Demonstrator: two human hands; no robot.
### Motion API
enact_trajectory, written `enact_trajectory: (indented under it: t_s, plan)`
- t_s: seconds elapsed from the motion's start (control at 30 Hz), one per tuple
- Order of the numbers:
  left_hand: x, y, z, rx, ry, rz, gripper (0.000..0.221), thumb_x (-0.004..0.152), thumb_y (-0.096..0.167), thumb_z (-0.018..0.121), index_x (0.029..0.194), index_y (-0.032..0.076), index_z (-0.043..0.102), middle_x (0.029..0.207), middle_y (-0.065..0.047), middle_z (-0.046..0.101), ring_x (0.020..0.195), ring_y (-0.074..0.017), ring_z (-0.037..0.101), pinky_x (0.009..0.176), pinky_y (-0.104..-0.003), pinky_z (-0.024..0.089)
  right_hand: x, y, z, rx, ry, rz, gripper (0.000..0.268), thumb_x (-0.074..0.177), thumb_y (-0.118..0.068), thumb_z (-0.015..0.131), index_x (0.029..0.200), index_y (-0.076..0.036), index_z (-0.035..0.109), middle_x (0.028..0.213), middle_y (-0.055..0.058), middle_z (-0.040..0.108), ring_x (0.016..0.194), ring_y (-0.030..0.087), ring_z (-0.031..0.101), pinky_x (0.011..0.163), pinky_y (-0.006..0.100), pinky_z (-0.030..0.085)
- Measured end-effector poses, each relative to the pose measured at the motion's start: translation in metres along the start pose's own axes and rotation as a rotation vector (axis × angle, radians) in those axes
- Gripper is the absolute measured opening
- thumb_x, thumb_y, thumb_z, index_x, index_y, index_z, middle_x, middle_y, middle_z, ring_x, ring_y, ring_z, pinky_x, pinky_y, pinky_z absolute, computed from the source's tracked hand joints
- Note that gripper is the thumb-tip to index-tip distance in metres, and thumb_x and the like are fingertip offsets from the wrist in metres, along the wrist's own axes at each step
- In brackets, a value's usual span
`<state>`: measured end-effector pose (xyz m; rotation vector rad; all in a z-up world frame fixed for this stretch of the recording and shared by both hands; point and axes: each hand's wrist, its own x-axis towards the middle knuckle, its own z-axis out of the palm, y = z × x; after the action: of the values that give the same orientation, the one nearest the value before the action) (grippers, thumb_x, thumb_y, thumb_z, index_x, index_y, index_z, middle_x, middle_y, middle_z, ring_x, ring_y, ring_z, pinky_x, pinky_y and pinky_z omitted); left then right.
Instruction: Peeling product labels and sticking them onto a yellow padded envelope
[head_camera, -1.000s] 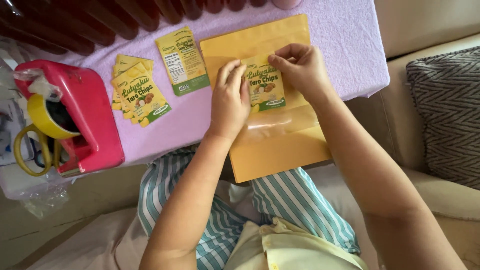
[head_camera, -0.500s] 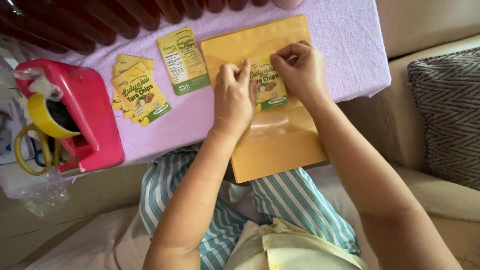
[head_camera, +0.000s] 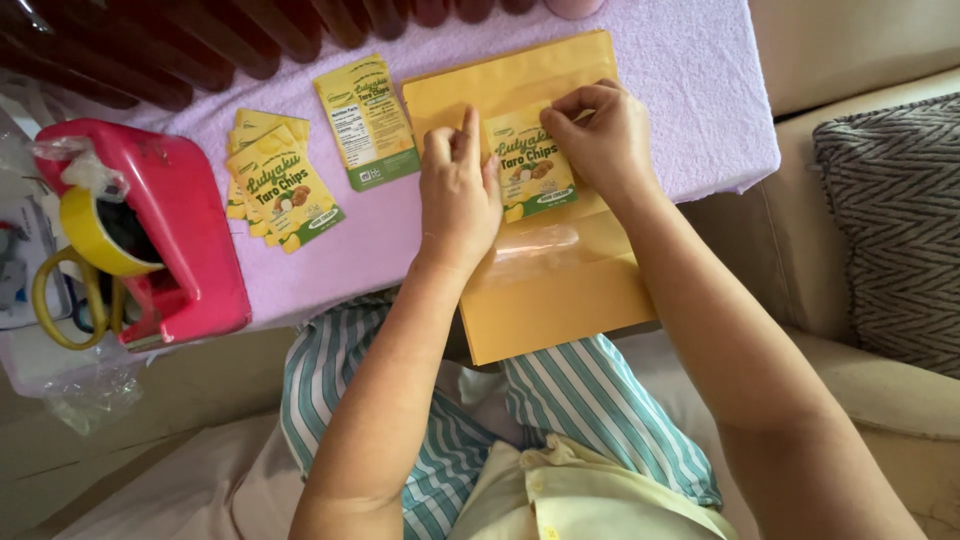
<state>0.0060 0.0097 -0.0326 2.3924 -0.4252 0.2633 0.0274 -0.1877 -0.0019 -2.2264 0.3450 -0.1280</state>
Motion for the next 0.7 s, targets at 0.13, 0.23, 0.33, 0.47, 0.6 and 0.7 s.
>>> enact_trajectory:
  t_s: [0.13, 0.23, 0.33, 0.47, 0.6, 0.7]
  plan:
    - [-0.001, -0.001, 0.002, 0.020, 0.028, 0.060, 0.058, 0.096, 0.007, 0.074, 0.149, 0.012, 0.052, 0.109, -0.014, 0.049, 0.099, -0.0292, 0.056, 0.092, -0.039, 0.054, 0.000, 0.002, 0.001, -0.012, 0.006, -0.023, 0.009, 0.082, -0.026, 0.081, 0.084, -0.016, 0.081, 0.087, -0.006, 0.067, 0.066, 0.008, 0.067, 0.066, 0.024, 0.054]
    - [0.002, 0.003, -0.003, 0.018, 0.073, 0.129, 0.053, 0.093, 0.008, 0.079, 0.142, 0.016, 0.062, 0.108, -0.012, 0.041, 0.094, -0.0318, 0.053, 0.090, -0.044, 0.053, 0.000, 0.003, 0.002, -0.024, 0.022, -0.044, 0.009, 0.082, -0.027, 0.081, 0.083, -0.018, 0.080, 0.085, -0.006, 0.067, 0.067, 0.007, 0.067, 0.068, 0.024, 0.054]
    - [0.004, 0.008, -0.006, 0.022, 0.070, 0.120, 0.043, 0.092, 0.011, 0.077, 0.134, 0.011, 0.067, 0.104, -0.012, 0.042, 0.091, -0.0327, 0.052, 0.088, -0.043, 0.052, -0.001, 0.001, 0.002, -0.002, 0.024, -0.038, 0.009, 0.081, -0.025, 0.083, 0.081, -0.017, 0.078, 0.085, -0.007, 0.067, 0.065, 0.005, 0.066, 0.066, 0.022, 0.054]
    - [0.007, 0.008, -0.007, 0.106, 0.033, 0.141, 0.043, 0.095, 0.017, 0.075, 0.137, 0.014, 0.066, 0.103, -0.012, 0.041, 0.088, -0.0325, 0.051, 0.082, -0.044, 0.052, -0.002, -0.003, 0.001, -0.021, 0.026, -0.028, 0.011, 0.080, -0.026, 0.085, 0.082, -0.017, 0.079, 0.086, -0.008, 0.069, 0.065, 0.006, 0.067, 0.067, 0.022, 0.055]
    - [0.011, 0.015, -0.008, 0.194, -0.037, 0.106, 0.043, 0.097, 0.028, 0.071, 0.140, 0.022, 0.065, 0.101, -0.011, 0.042, 0.088, -0.0327, 0.051, 0.073, -0.046, 0.050, -0.002, 0.000, 0.002, -0.041, 0.039, -0.056, 0.011, 0.079, -0.026, 0.084, 0.083, -0.017, 0.079, 0.086, -0.007, 0.068, 0.065, 0.006, 0.068, 0.069, 0.023, 0.055]
    - [0.015, 0.019, -0.007, 0.265, -0.093, 0.076, 0.045, 0.097, 0.035, 0.069, 0.142, 0.028, 0.063, 0.102, -0.012, 0.042, 0.087, -0.0347, 0.052, 0.068, -0.047, 0.050, -0.003, -0.002, 0.001, -0.051, 0.038, -0.086, 0.010, 0.080, -0.025, 0.083, 0.083, -0.016, 0.079, 0.085, -0.006, 0.067, 0.065, 0.007, 0.067, 0.070, 0.023, 0.055]
